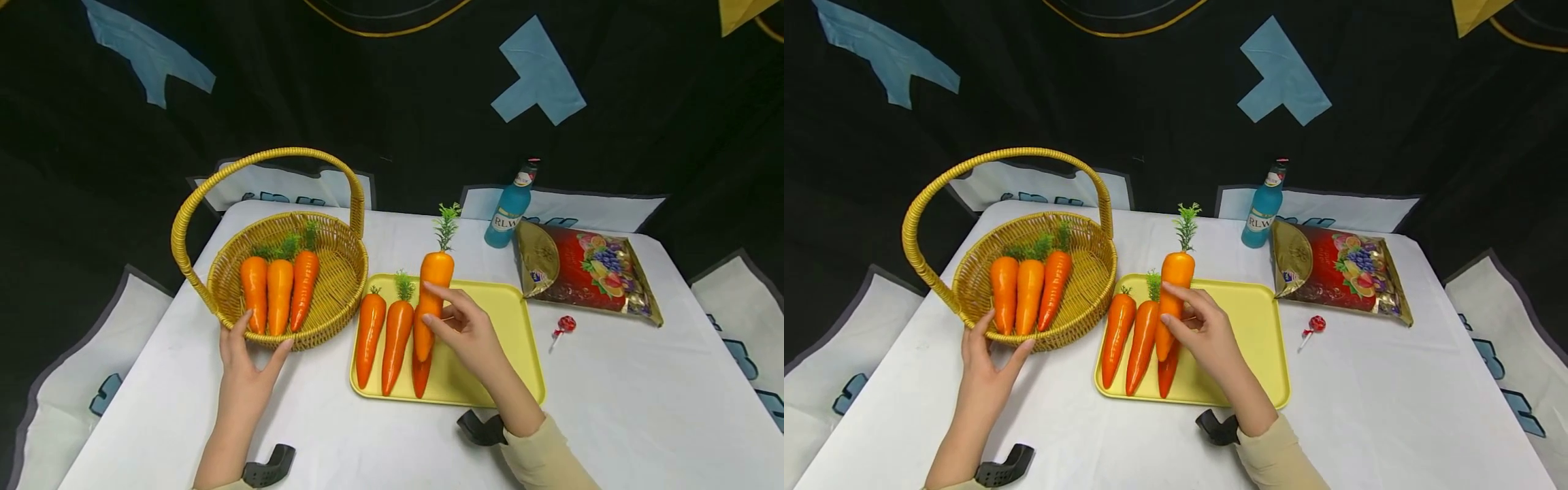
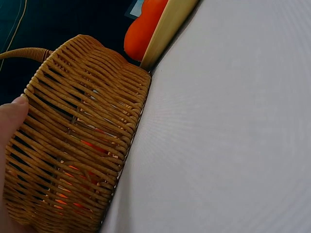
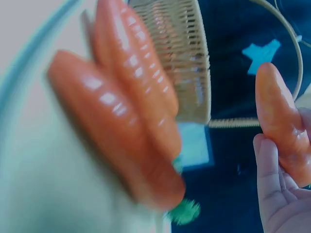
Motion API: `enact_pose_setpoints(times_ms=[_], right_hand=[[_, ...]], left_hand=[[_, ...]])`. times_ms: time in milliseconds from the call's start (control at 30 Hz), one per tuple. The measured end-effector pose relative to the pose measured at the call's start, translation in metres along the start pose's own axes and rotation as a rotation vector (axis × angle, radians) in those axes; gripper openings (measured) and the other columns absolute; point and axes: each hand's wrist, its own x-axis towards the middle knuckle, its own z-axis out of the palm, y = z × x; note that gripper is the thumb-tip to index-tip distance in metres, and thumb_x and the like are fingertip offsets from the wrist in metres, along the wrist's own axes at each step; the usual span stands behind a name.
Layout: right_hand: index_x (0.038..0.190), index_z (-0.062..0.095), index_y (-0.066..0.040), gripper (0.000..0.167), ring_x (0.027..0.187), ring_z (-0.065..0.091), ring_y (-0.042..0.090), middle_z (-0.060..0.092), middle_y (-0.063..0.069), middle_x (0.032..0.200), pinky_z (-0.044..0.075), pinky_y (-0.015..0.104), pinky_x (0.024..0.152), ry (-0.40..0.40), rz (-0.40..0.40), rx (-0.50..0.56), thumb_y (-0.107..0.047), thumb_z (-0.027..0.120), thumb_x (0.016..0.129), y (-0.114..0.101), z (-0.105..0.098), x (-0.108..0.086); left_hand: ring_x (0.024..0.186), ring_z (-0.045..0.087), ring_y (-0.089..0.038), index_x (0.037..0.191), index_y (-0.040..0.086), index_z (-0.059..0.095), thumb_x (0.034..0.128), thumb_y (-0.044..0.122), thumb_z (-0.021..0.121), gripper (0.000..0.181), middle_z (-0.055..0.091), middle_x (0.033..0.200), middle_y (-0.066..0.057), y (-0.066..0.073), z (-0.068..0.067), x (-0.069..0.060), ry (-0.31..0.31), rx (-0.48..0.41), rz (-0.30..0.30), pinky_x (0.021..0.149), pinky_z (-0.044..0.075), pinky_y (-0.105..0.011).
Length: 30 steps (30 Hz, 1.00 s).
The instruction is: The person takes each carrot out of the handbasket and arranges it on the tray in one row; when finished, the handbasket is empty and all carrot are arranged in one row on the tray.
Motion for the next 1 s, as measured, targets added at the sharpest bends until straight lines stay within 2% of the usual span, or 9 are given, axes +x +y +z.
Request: enact_pose_setpoints(times_ms=[233,467,567,667,800,1000], right_hand=[[0.136,0.057,-0.013,0.051,0.080,0.058,0.020,0.060,0.009,0.115,0.051,0.025,0.072,0.051,0.090,-0.033,-0.006,0.071,0.087,0.017,-0.014,-0.023],[0.138,0.055,-0.017,0.054,0.073,0.056,0.020,0.059,0.009,0.120,0.049,0.025,0.064,0.043,0.274,-0.128,-0.011,0.072,0.087,0.026,-0.015,-0.040],[0.137,0.056,-0.019,0.054,0.072,0.055,0.020,0.059,0.009,0.119,0.048,0.025,0.061,0.038,0.327,-0.153,-0.011,0.073,0.087,0.030,-0.013,-0.043],[0.136,0.057,-0.021,0.053,0.071,0.054,0.019,0.059,0.008,0.111,0.047,0.025,0.061,0.032,0.342,-0.187,-0.011,0.073,0.087,0.032,-0.012,-0.045],[0.135,0.058,-0.021,0.053,0.071,0.053,0.016,0.058,0.006,0.100,0.048,0.026,0.064,0.022,0.321,-0.261,-0.011,0.073,0.086,0.035,-0.010,-0.047],[0.135,0.059,-0.019,0.051,0.070,0.051,0.015,0.058,0.005,0.100,0.046,0.026,0.063,-0.005,0.321,-0.342,-0.013,0.073,0.087,0.040,-0.007,-0.047]], left_hand=[[0.140,0.016,-0.044,0.152,0.020,0.017,0.0878,0.032,0.072,0.086,-0.006,0.159,-0.011,-0.001,-0.001,-0.001,0.008,-0.016,0.027,0.094,0.029,-0.072],[0.140,0.015,-0.043,0.153,0.020,0.017,0.0876,0.031,0.073,0.086,-0.007,0.159,-0.010,0.000,-0.001,0.000,0.003,-0.013,0.024,0.095,0.028,-0.072],[0.141,0.015,-0.042,0.152,0.020,0.017,0.0875,0.031,0.073,0.086,-0.006,0.159,-0.010,0.000,-0.001,0.000,0.006,-0.009,0.026,0.095,0.028,-0.072],[0.141,0.014,-0.042,0.152,0.020,0.017,0.0875,0.030,0.073,0.086,-0.005,0.159,-0.010,0.000,-0.002,0.000,0.007,-0.009,0.027,0.096,0.028,-0.071],[0.141,0.014,-0.041,0.152,0.019,0.017,0.0875,0.031,0.073,0.086,-0.005,0.159,-0.011,0.000,-0.001,0.000,0.004,-0.009,0.028,0.096,0.028,-0.071],[0.141,0.015,-0.041,0.152,0.018,0.017,0.0876,0.030,0.073,0.086,-0.002,0.159,-0.012,0.001,-0.002,0.000,0.009,-0.010,0.034,0.097,0.028,-0.071]])
